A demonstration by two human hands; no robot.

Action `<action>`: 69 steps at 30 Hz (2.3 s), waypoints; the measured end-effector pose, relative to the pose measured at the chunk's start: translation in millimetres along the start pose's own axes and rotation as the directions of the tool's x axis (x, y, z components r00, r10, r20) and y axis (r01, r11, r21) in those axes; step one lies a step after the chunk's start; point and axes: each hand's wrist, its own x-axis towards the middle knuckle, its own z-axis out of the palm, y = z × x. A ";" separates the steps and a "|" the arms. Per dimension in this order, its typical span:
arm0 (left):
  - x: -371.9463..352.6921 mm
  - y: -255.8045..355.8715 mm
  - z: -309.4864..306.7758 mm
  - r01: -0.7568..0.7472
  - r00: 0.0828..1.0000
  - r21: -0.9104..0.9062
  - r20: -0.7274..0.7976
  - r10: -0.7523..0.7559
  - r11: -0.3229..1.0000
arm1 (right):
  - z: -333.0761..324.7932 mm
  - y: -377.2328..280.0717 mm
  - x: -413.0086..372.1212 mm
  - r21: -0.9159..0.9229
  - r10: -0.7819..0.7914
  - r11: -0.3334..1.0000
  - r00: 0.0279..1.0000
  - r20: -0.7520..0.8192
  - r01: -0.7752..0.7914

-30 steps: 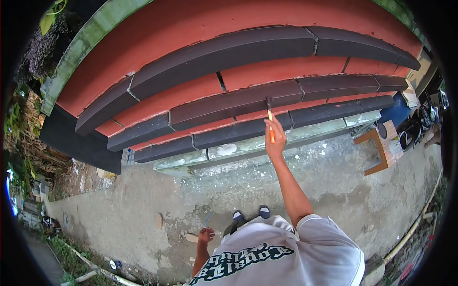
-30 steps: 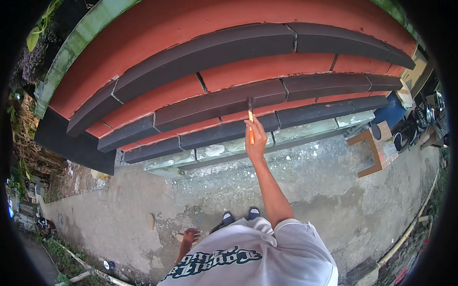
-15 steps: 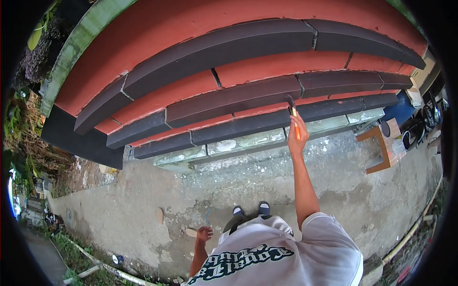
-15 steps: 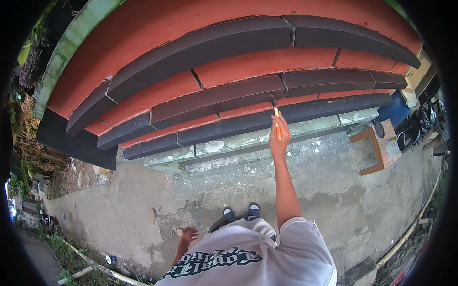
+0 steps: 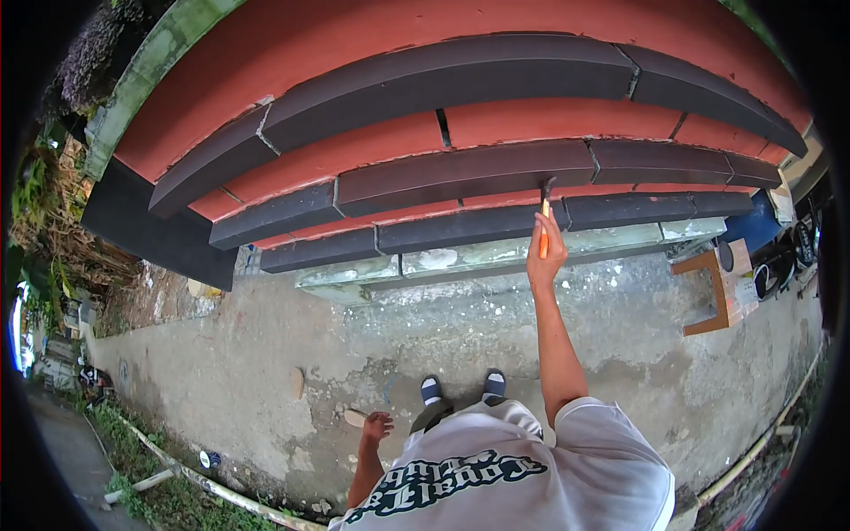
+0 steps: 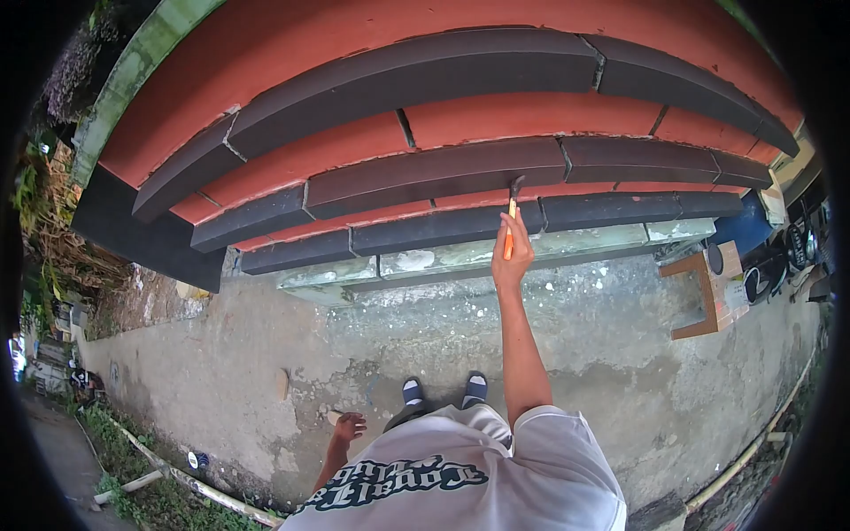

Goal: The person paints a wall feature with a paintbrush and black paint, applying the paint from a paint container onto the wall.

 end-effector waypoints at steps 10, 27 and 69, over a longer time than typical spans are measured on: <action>17.5 -22.8 -58.8 0.006 1.000 -0.080 0.000 -0.006 0.997 | 92.6 -84.0 -86.6 0.151 -0.019 0.988 0.967 0.254 -0.020; 30.3 -68.2 -160.8 0.078 0.996 -0.090 -0.037 -0.081 0.993 | 169.3 -153.2 -131.7 0.214 -0.055 0.977 0.958 0.283 -0.007; 79.8 -63.1 -238.6 -0.021 1.000 -0.093 0.003 0.022 0.995 | 227.6 -217.8 -191.2 0.265 -0.077 0.964 0.944 0.321 -0.011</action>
